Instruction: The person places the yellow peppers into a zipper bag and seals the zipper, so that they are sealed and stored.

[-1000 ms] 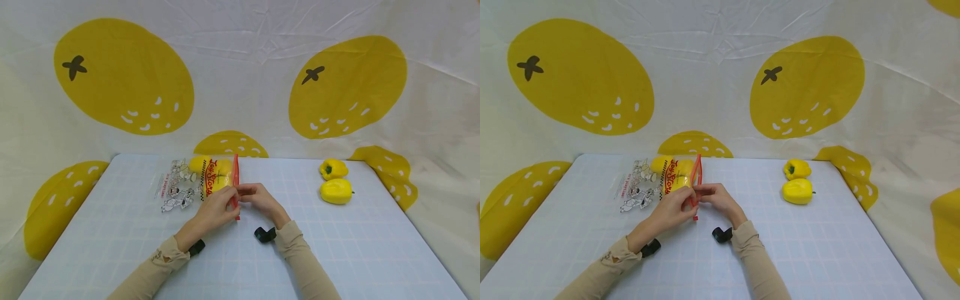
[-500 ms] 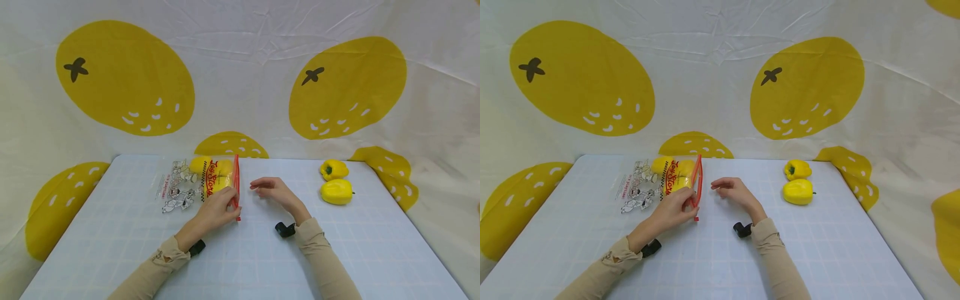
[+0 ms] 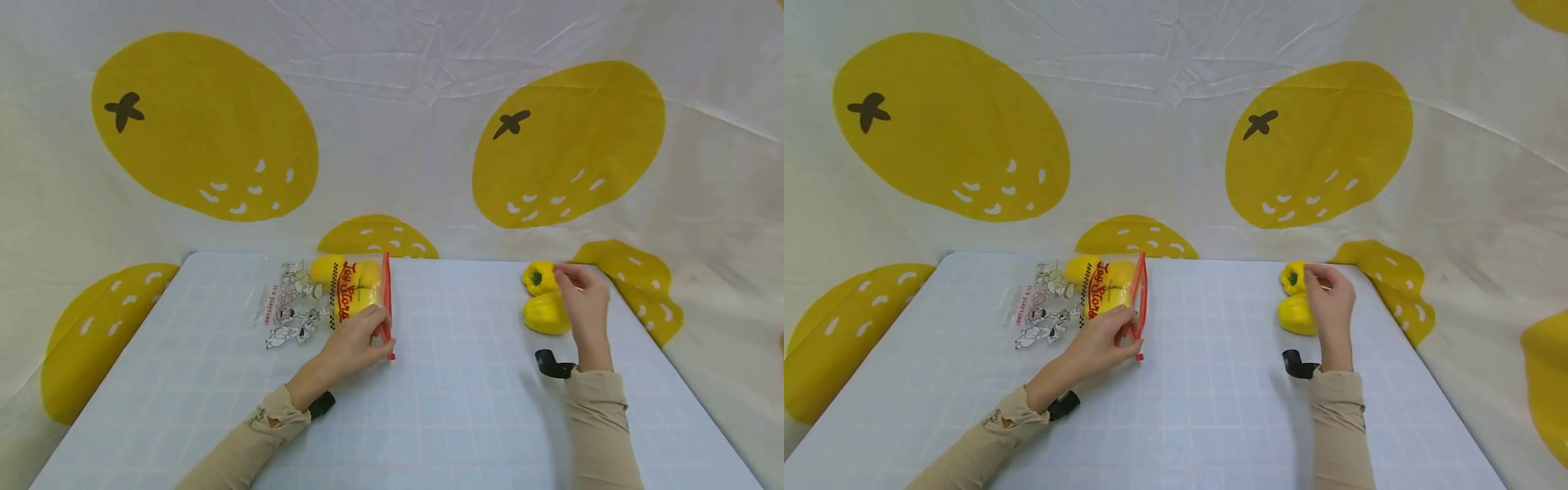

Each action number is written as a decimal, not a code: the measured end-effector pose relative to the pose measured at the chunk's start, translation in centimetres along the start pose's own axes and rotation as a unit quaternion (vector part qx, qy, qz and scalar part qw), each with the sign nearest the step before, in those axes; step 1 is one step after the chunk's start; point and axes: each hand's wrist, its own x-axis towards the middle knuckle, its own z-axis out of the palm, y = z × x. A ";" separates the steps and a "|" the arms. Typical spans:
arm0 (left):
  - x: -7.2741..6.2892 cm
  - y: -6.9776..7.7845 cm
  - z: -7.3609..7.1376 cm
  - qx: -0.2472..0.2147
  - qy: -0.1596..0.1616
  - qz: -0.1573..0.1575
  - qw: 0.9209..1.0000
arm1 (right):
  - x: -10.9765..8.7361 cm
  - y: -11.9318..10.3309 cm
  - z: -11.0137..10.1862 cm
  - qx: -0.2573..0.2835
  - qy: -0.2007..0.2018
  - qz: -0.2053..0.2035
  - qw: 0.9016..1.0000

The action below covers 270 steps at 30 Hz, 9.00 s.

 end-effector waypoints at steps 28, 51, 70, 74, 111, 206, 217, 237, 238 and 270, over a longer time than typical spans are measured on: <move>-0.1 0.0 -0.6 -0.003 -0.019 0.013 1.000 | 0.1 6.9 -1.1 0.036 -0.090 0.269 0.958; 0.1 -0.2 -0.7 0.013 -0.014 0.014 1.000 | 0.1 -1.2 3.6 0.078 -0.143 0.153 0.975; 0.2 -0.4 -0.3 -0.036 0.001 0.018 0.999 | -5.3 -3.6 15.8 0.216 -0.270 0.098 0.933; 0.2 -0.7 0.0 -0.077 0.002 0.012 0.997 | -6.1 -3.0 16.8 0.239 -0.306 0.110 0.915; 0.3 -1.5 0.0 -0.098 -0.001 0.016 0.995 | -8.1 -2.0 19.2 0.174 -0.392 0.041 0.902; 0.6 -1.5 0.1 -0.161 0.007 0.045 0.986 | -3.7 -2.0 15.2 0.084 -0.400 -0.069 0.910; 0.5 -1.5 0.1 -0.170 0.003 0.048 0.984 | 5.3 -0.8 6.9 -0.112 -0.183 -0.235 0.948; 0.6 -1.7 0.2 -0.175 0.007 0.057 0.983 | 8.6 3.9 2.6 -0.382 -0.288 -0.171 0.861; 0.6 -1.7 0.2 -0.174 0.007 0.056 0.983 | 8.6 4.0 2.7 -0.384 -0.286 -0.176 0.860; 0.6 -1.6 0.0 -0.174 -0.002 0.043 0.984 | 4.9 -5.2 1.8 -0.131 -0.185 -0.114 0.967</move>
